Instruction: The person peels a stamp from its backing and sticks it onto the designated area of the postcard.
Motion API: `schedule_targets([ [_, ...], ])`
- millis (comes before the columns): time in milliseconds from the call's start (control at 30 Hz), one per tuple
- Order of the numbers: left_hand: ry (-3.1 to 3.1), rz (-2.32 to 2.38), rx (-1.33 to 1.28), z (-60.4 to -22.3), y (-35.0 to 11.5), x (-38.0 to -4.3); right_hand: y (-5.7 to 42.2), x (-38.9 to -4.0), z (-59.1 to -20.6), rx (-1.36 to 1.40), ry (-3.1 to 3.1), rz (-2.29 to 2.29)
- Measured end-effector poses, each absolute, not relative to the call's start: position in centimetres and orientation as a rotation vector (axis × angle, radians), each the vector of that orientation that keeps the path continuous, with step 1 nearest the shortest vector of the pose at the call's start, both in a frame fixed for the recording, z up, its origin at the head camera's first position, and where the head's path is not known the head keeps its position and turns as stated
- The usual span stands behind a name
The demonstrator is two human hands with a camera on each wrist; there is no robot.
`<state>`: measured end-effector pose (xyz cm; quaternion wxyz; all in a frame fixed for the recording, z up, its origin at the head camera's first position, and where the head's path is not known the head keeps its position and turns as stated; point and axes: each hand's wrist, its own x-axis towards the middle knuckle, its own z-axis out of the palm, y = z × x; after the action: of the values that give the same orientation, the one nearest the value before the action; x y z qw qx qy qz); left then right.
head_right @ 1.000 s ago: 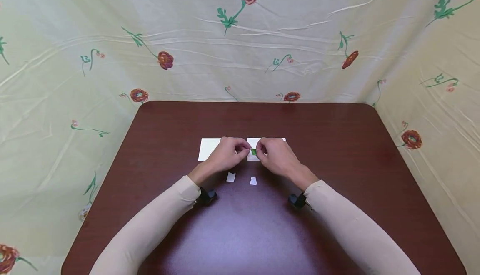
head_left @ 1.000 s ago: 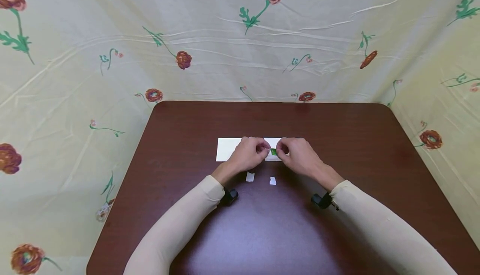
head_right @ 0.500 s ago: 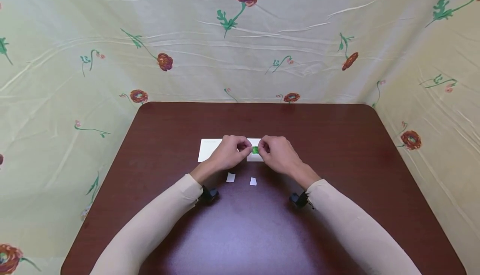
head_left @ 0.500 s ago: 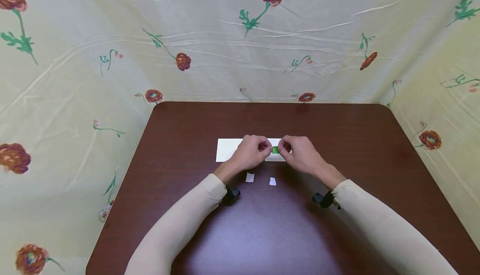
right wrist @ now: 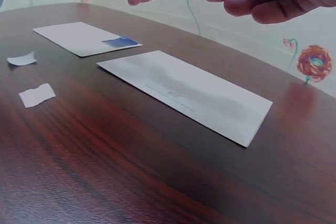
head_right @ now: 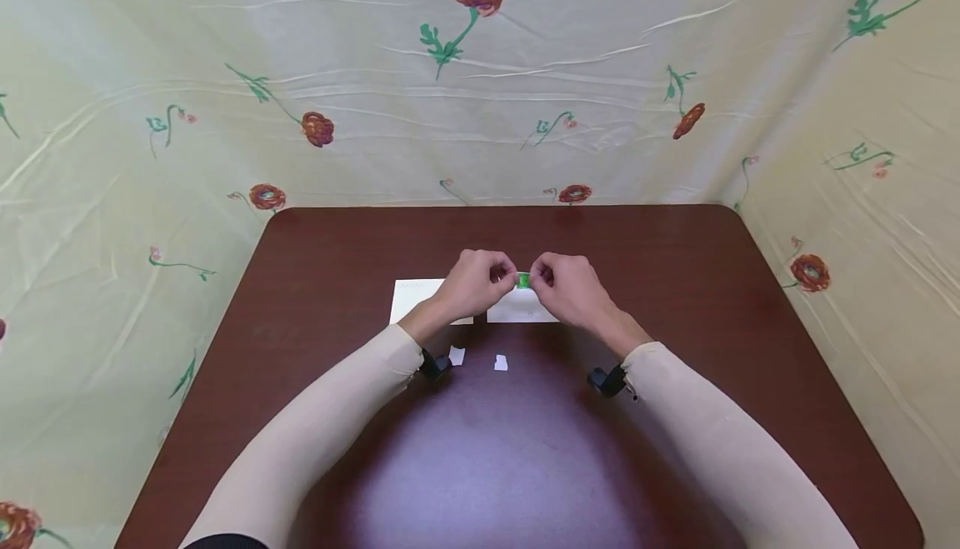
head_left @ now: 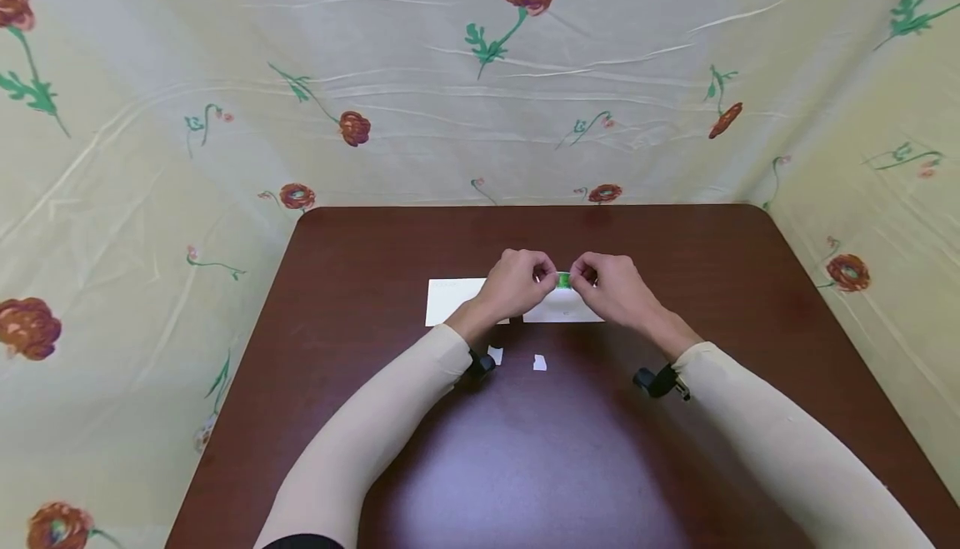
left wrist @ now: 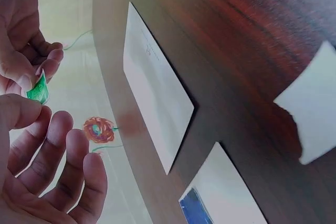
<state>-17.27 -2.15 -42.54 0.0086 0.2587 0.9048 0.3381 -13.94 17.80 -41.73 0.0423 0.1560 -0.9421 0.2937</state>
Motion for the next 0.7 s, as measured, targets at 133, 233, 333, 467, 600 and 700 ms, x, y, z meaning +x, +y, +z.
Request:
schedule_targets([
  [133,2.831,1.016,0.779,-42.6,-1.2,-17.9,18.6,-14.4,-41.7,0.434,-2.912,0.908],
  [233,2.823,1.016,0.775,-42.6,-0.5,-18.4,19.1,-14.7,-41.8,0.399,-2.925,0.914],
  [333,2.812,1.008,0.787,-42.8,0.2,-18.8,19.7,-15.1,-42.0,0.363,-2.948,0.912],
  [467,2.820,0.968,0.785,-43.1,1.1,-19.2,20.3,-15.4,-42.1,0.350,-2.977,0.910],
  [600,2.849,0.914,0.774,-43.5,1.8,-19.7,20.7,-15.7,-42.3,0.336,-3.011,0.931],
  [700,2.848,0.902,0.775,-44.2,2.4,-20.0,21.0,-15.8,-42.8,0.299,-3.041,0.935],
])
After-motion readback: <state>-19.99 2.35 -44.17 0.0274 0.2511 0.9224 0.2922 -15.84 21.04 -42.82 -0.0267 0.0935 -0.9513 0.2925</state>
